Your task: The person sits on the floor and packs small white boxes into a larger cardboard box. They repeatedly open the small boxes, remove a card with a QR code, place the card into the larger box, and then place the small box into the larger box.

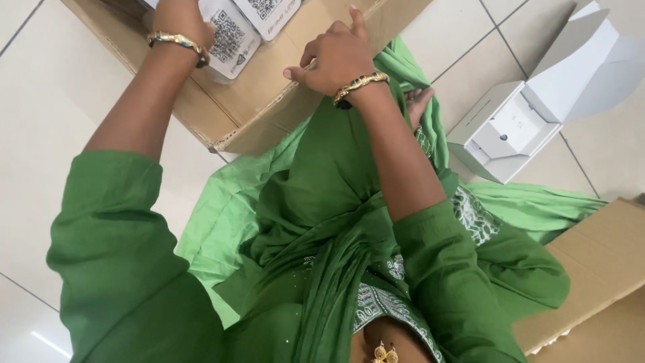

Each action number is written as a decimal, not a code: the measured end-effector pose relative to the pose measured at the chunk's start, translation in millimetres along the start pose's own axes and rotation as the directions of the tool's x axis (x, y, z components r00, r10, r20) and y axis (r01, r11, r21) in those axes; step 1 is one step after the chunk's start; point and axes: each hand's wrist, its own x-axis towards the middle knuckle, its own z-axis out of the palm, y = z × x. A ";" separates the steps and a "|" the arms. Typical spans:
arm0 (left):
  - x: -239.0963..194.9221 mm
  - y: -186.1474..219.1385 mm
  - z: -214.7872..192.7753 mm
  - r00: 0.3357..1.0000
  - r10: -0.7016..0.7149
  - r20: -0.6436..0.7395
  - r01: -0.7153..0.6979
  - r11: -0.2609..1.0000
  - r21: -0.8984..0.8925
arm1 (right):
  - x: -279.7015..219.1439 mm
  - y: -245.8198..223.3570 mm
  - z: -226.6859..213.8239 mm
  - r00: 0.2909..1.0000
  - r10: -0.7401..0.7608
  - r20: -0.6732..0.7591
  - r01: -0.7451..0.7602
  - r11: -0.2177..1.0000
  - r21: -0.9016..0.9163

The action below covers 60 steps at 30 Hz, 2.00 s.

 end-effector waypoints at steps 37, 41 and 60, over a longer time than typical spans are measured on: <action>77.8 577.6 232.8 0.578 0.591 0.563 0.352 0.442 -0.825 | -355.5 309.0 99.8 0.393 0.915 0.095 -0.195 -0.018 0.981; 52.2 561.0 132.1 0.530 0.531 0.661 0.279 0.627 -0.727 | -347.0 303.5 98.2 0.410 0.911 0.044 -0.236 0.059 0.970; 1.6 480.9 136.9 0.564 0.747 0.352 -0.281 0.575 -0.768 | -343.8 253.4 20.8 0.265 0.701 -0.662 -0.172 0.710 0.683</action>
